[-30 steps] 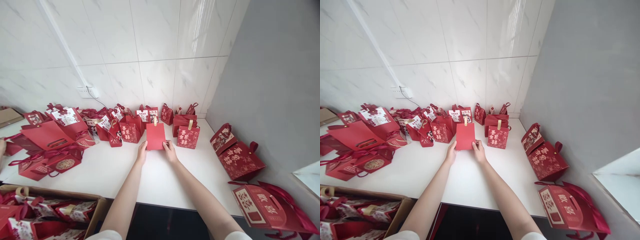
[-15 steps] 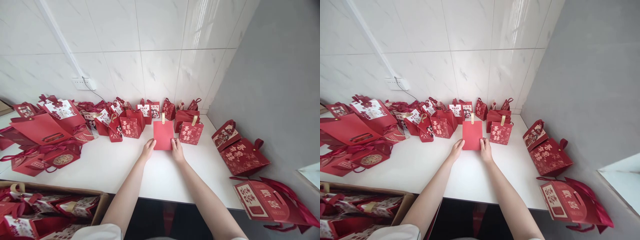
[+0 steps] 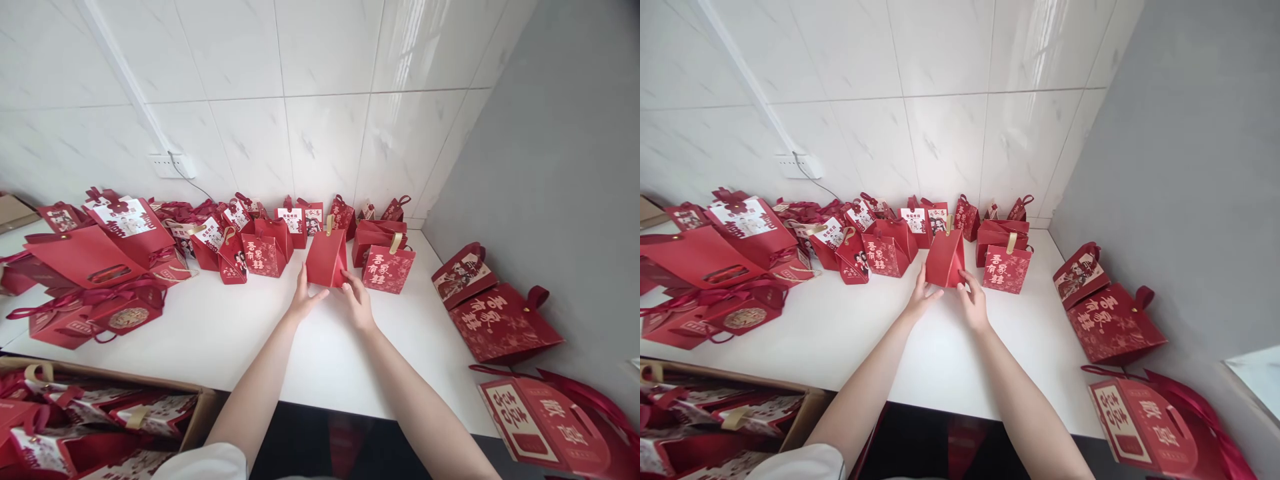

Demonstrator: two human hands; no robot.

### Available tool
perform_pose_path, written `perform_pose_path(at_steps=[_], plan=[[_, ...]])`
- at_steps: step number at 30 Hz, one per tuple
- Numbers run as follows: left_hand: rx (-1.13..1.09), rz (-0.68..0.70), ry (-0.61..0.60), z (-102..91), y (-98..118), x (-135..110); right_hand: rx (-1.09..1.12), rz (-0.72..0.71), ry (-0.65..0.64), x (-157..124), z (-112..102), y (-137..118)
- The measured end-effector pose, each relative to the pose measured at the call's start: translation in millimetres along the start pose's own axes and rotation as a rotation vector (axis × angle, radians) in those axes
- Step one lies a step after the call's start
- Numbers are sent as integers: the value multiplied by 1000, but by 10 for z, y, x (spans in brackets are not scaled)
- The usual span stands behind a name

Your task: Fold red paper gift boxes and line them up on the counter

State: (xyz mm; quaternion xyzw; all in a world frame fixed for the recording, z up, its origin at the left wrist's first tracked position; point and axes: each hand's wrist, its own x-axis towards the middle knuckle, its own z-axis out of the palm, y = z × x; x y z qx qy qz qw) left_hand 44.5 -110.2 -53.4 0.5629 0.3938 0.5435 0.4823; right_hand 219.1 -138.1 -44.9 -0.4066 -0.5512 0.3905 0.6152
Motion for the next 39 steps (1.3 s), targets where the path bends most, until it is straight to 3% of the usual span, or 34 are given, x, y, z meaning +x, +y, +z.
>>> perform_pose_path(at_steps=[3, 7, 13, 17, 20, 24, 31, 35, 39], plan=[[97, 66, 43, 64, -43, 39, -180, -137, -81, -45, 25, -108], [4, 92, -49, 117, -10, 122, -376, -231, -55, -46, 57, -99], [-79, 17, 13, 119, 45, 166, -431, -276, -99, -4, 95, -11], [-83, 9, -15, 93, -9, 162, -261, -187, -41, -14, 110, -53], [83, 124, -35, 108, -3, 111, -83, -17, 31, 11, 106, -64], [457, 350, -49, 160, 77, 7, 89, 146, -174, 53, 78, -34], [587, 286, -110, 169, 78, -17, 128, 144, -123, 58, 60, -24], [395, 205, -186, 170, 61, 37, 125, 86, -121, 55, 49, -33], [-162, -64, -176, 122, 101, 102, 2, 25, -108, 53, 51, 73]])
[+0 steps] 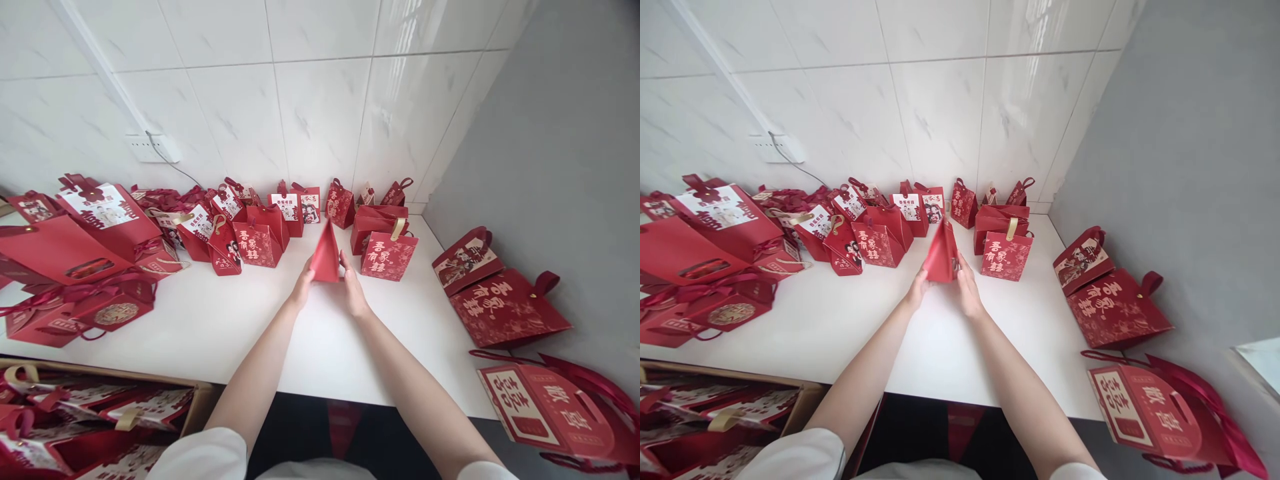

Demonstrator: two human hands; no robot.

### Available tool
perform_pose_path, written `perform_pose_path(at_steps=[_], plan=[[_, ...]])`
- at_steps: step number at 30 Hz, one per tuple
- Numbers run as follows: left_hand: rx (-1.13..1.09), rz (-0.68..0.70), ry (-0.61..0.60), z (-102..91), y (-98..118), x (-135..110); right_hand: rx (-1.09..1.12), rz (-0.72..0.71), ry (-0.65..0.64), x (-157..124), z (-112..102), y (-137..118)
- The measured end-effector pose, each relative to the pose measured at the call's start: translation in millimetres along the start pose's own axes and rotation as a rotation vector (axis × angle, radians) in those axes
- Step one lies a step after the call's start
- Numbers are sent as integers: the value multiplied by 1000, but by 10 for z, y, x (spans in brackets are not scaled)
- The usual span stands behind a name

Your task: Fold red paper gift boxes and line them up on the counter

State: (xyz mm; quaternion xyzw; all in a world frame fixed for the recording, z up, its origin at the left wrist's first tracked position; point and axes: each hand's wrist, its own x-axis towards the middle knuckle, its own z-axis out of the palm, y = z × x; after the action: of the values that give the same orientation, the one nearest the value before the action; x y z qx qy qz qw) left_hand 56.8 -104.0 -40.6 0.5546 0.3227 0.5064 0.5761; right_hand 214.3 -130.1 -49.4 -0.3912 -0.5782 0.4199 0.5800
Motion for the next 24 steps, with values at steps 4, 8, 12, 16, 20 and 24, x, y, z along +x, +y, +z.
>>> perform_pose_path(at_steps=[4, 8, 12, 16, 20, 24], plan=[[-385, -191, 27, -122, 60, 33, -35, 79, -8, 19, 16, 122], [-383, -204, 225, -202, 52, 65, 25, 109, -92, 34, 17, 53], [-338, -149, 189, -196, 47, 85, 15, 10, -124, 29, 21, -99], [-308, -111, 215, -195, 59, 83, 72, -7, -129, 29, 35, -108], [-359, -98, 216, -171, 106, 46, 64, 49, -93, 30, 43, 20], [-282, -58, 93, -67, 180, 7, 50, 108, 1, 30, 36, 157]])
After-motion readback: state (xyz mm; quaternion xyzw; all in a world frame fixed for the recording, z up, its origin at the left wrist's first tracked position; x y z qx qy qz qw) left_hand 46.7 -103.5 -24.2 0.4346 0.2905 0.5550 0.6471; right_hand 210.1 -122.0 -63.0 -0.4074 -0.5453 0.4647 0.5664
